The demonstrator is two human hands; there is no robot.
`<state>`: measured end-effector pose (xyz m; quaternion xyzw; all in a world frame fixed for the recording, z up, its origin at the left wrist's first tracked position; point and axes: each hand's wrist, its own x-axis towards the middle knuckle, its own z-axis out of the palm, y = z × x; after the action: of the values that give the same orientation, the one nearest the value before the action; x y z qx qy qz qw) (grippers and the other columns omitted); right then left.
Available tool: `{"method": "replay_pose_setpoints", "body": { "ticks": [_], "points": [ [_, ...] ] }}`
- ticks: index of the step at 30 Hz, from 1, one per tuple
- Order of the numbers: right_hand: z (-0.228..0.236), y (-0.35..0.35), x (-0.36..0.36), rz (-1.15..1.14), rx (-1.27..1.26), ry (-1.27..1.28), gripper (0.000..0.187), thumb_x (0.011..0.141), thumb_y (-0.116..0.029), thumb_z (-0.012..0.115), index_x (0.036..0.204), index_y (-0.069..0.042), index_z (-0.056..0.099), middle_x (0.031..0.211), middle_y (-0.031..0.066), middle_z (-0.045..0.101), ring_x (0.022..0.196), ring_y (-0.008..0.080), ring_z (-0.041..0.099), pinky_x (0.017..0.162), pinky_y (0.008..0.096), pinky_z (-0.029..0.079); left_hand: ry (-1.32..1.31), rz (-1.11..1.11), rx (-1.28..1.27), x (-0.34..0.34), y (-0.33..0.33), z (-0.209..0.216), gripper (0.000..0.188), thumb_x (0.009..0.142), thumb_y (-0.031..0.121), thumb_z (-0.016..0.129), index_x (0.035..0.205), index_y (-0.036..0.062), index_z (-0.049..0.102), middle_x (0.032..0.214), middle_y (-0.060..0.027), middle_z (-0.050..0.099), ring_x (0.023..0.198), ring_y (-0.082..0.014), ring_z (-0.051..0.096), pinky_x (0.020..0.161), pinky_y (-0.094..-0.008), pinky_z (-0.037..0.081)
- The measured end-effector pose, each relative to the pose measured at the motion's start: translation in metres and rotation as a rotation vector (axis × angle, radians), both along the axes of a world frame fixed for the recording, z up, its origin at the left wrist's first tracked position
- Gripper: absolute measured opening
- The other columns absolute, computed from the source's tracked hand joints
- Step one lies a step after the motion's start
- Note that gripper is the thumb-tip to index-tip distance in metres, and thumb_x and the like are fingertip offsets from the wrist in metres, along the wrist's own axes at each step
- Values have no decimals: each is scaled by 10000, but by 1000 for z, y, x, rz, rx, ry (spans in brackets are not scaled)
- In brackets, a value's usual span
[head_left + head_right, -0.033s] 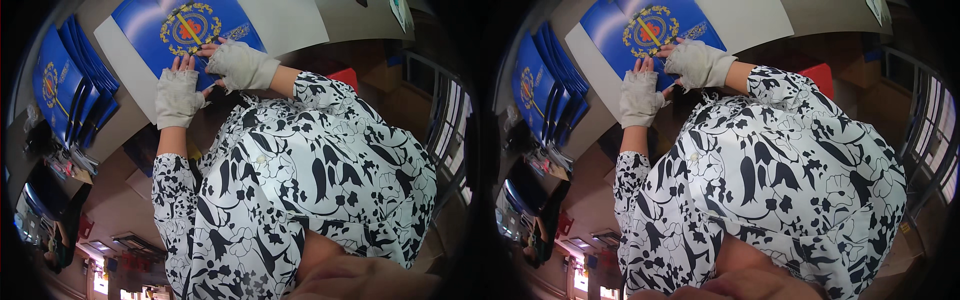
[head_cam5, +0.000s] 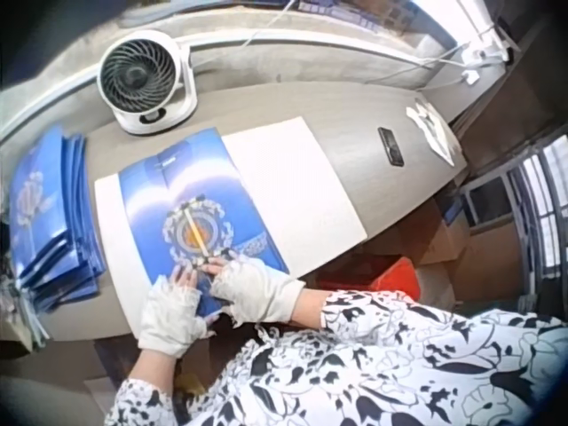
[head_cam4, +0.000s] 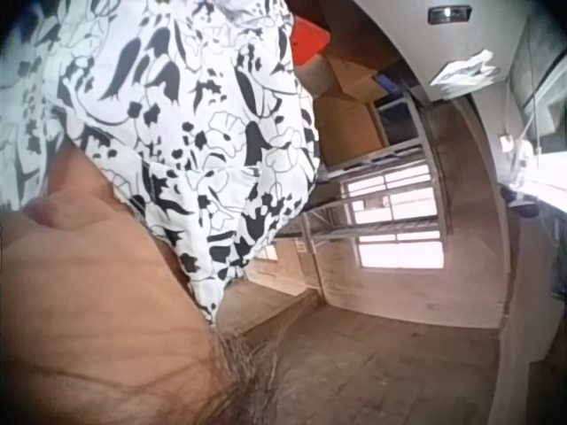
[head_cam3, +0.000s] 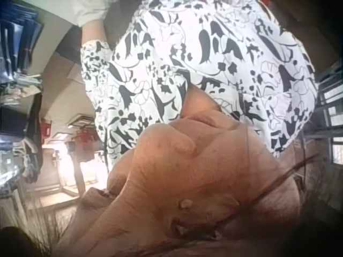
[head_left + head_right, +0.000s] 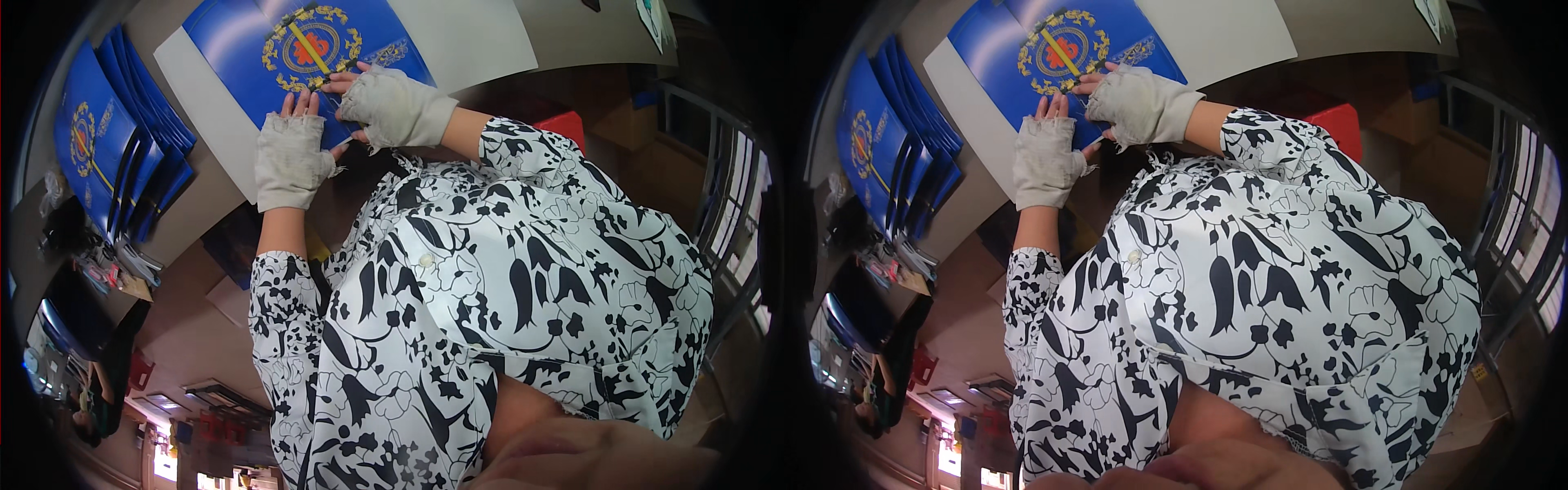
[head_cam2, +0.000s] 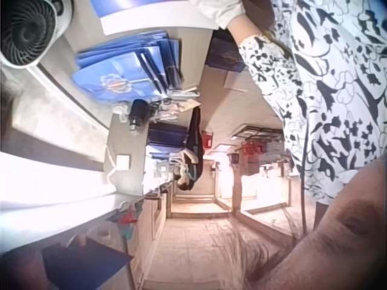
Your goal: Assembling and folding blue cardstock folders on a desk.
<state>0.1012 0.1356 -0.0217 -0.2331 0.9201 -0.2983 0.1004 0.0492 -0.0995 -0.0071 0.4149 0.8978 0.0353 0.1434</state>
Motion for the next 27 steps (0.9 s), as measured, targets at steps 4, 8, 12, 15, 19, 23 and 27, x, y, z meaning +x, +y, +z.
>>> {"method": "replay_pose_setpoints", "body": {
  "ticks": [4,8,12,15,19,23,27],
  "points": [
    [-2,0,1,-8,-16,16,391,810,-319,795,1148,-126,761,1532,81,530,1476,266,437,1248,519,286,4,4,19,1,0,-1,1003,788,525,820,1542,-3,423,1594,-163,470,1514,-346,384,1208,-518,330],
    [3,1,0,-18,-13,13,396,810,-323,794,1148,-121,759,1534,81,531,1476,266,438,1248,521,289,3,-3,5,-1,4,5,998,782,522,824,1536,-3,434,1589,-160,478,1505,-347,398,1204,-524,330],
    [0,-1,1,-8,10,8,416,806,-322,795,1161,-110,752,1532,86,535,1471,271,447,1246,524,296,-13,26,99,-5,2,2,891,789,412,830,1506,9,485,1530,-176,531,1461,-347,452,1190,-515,351],
    [-9,-1,-2,-15,4,31,436,802,-322,797,1173,-98,745,1535,93,531,1467,276,452,1245,521,300,-34,117,269,-11,6,-6,765,809,262,791,1484,25,524,1455,-194,590,1399,-354,519,1166,-496,387],
    [-8,-1,-4,-21,24,8,466,795,-311,805,1196,-85,732,1538,101,516,1445,283,471,1249,519,294,10,251,406,-12,23,-19,698,799,61,706,1478,48,544,1384,-208,637,1299,-387,588,1112,-474,442],
    [5,0,-9,-28,15,-57,522,781,-299,817,1239,-76,702,1528,106,509,1411,289,501,1245,519,305,-22,286,413,-7,35,-17,685,799,36,687,1472,79,566,1405,-192,634,1314,-409,580,1104,-479,447],
    [-1,-1,-9,-90,-116,34,565,785,-292,783,1284,-61,653,1485,103,546,1367,285,541,1226,497,356,92,195,245,-1,47,-20,658,827,111,675,1472,59,552,1473,-171,597,1399,-405,523,1095,-498,444]
  ]
}}
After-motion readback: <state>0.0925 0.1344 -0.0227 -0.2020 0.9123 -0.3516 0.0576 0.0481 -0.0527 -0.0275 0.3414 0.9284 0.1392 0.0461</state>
